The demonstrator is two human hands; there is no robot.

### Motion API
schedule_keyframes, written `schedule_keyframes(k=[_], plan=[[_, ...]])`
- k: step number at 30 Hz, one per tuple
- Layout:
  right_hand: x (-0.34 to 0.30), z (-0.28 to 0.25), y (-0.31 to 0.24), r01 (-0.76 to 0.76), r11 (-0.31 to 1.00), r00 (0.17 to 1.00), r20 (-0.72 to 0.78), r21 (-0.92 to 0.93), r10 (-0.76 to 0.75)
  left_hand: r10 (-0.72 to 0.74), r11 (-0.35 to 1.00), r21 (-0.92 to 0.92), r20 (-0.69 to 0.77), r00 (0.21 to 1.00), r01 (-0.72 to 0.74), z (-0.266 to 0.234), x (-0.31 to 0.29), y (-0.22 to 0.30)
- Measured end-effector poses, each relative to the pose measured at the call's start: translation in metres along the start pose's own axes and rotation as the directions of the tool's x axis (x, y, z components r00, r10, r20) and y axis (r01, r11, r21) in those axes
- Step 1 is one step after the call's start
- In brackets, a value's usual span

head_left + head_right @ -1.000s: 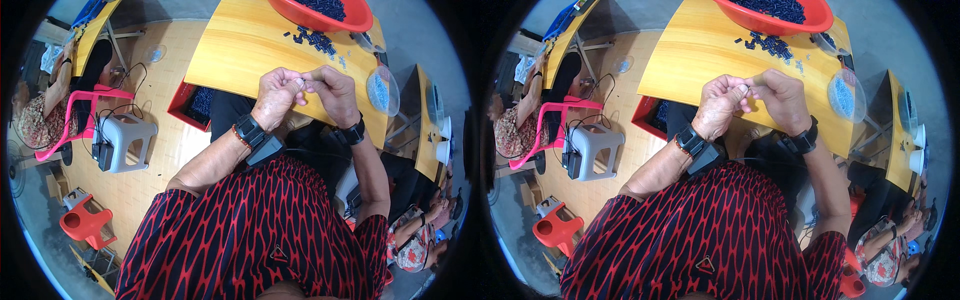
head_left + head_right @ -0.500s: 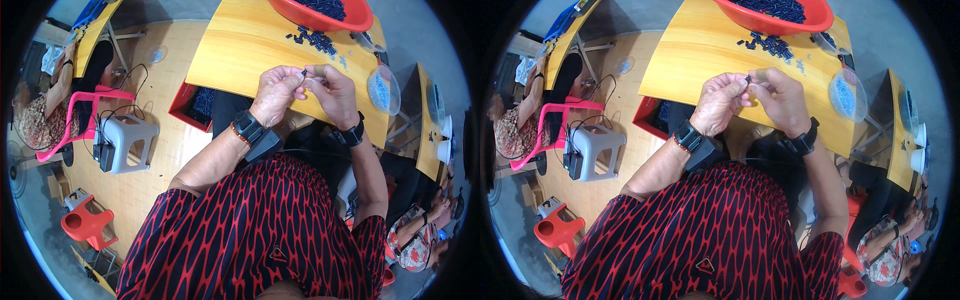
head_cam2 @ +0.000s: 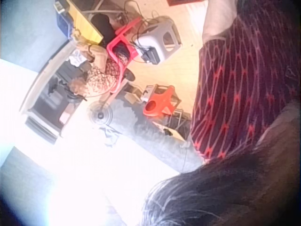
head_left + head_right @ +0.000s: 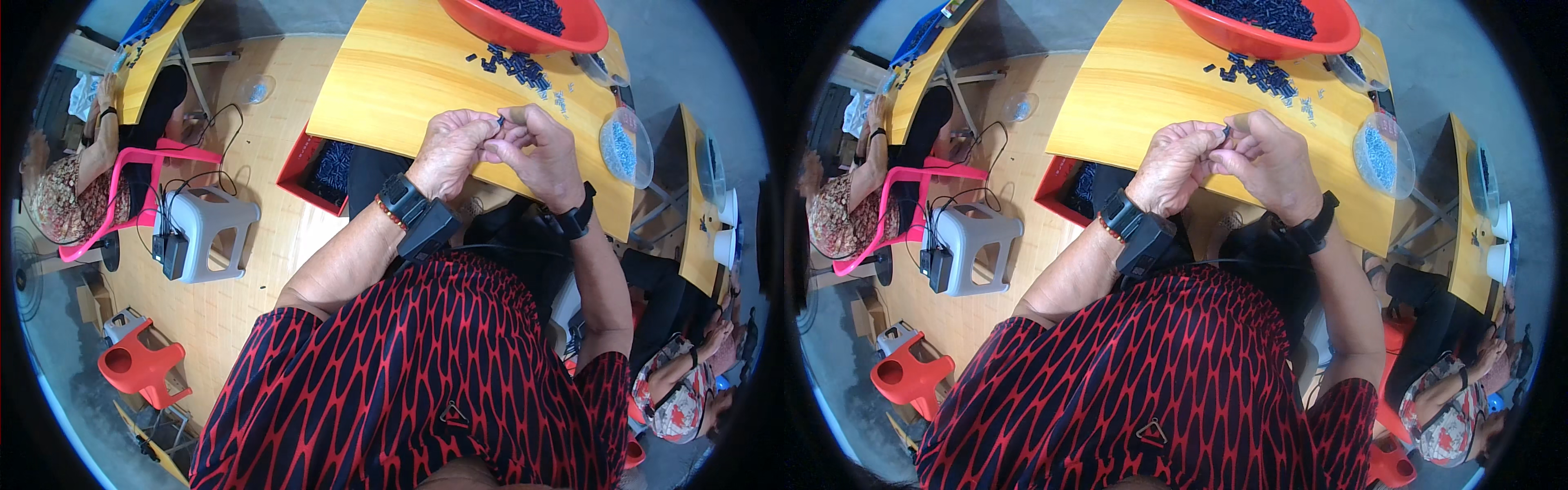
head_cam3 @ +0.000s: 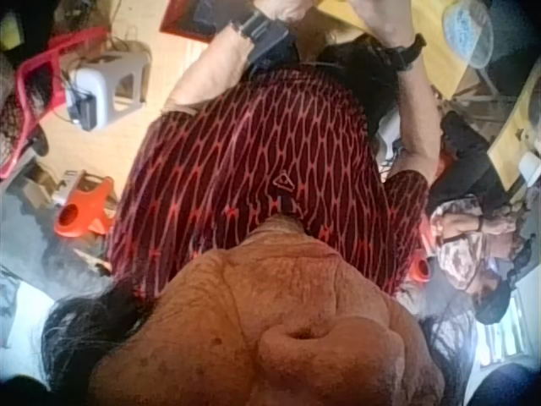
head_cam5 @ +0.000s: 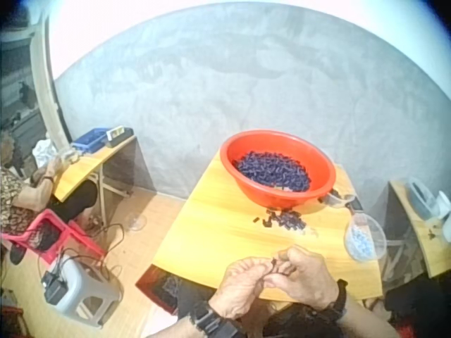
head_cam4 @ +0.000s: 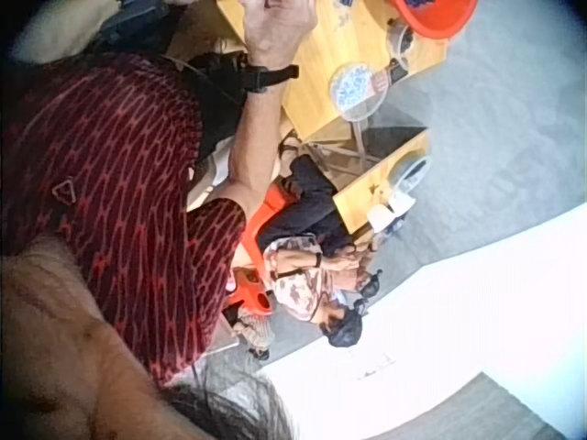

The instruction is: Assembling small blue plastic pieces into larger components at a workbench.

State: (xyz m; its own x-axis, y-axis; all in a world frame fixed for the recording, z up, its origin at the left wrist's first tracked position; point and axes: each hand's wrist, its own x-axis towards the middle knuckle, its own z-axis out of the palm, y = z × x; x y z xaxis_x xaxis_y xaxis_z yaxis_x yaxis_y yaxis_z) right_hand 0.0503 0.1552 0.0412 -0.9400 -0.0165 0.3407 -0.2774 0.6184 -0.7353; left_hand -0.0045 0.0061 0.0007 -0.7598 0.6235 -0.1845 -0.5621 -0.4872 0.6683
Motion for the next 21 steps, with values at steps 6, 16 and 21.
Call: schedule_keyframes(k=[6, 16, 21], plan=[[0.001, -0.007, 0.009, -0.166, 0.945, 0.984, -0.022, 0.282, 0.179, -0.02, 0.999, 0.037, 0.015, 1.0, 0.019, -0.002, 0.0, 0.0], [0.008, -0.018, 0.012, -0.257, 0.908, 0.965, 0.132, 0.331, 0.225, -0.026, 0.99, 0.14, 0.06, 0.998, 0.017, -0.004, -0.001, 0.002], [0.006, -0.018, 0.016, -0.186, 0.927, 0.979, 0.14, 0.326, 0.147, -0.104, 0.995, 0.024, 0.152, 0.983, 0.102, -0.007, -0.001, 0.003]])
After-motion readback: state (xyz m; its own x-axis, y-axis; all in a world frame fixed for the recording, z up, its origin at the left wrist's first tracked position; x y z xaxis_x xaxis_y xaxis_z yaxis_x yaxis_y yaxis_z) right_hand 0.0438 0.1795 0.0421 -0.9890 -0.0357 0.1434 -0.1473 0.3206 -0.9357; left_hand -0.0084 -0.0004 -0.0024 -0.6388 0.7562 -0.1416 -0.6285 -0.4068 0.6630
